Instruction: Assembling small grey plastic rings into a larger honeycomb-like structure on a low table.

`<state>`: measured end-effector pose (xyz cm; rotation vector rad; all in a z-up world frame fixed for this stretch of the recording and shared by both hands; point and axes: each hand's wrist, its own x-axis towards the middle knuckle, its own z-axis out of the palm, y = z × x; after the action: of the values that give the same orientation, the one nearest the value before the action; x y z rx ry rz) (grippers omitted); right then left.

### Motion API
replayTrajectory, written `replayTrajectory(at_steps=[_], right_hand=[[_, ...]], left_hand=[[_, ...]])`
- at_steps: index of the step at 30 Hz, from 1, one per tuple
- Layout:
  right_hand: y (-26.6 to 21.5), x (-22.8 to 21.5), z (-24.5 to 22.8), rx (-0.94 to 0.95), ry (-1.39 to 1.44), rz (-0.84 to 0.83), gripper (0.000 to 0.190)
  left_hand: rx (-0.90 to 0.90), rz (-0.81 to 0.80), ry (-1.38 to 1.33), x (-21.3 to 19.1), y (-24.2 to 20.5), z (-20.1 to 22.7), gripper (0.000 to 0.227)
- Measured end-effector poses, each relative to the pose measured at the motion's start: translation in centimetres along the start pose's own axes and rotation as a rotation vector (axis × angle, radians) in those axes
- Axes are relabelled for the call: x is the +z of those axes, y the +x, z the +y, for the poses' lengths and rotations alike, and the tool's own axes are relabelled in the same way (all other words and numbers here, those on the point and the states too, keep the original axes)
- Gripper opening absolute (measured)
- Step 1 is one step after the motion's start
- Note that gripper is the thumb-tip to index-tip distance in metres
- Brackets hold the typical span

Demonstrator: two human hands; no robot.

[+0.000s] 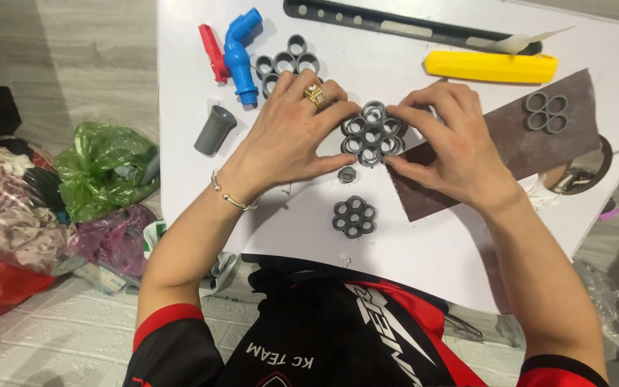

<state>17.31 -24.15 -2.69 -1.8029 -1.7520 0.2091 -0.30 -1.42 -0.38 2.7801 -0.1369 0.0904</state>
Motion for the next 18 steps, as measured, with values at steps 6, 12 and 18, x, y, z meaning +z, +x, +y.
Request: replayTrajectory(at_steps=[6,12,18], right_hand=[[0.2,0.0,-0.7,0.026,0.027,0.017,0.055],[0.6,-0.6,-1.5,0.015,0.132,0.032,0.055],[1.0,-1.5,-2.3,-0.016,0.133,0.143,0.050]], left_hand=[[-0.029,0.003,-0.061,-0.6,0.0,0.5,0.058],[-0.135,-0.041,-0.346,-1.5,-0.1,1.2,0.080],[-0.330,0.146,-0.708,-1.7,0.2,2.4,0.051]])
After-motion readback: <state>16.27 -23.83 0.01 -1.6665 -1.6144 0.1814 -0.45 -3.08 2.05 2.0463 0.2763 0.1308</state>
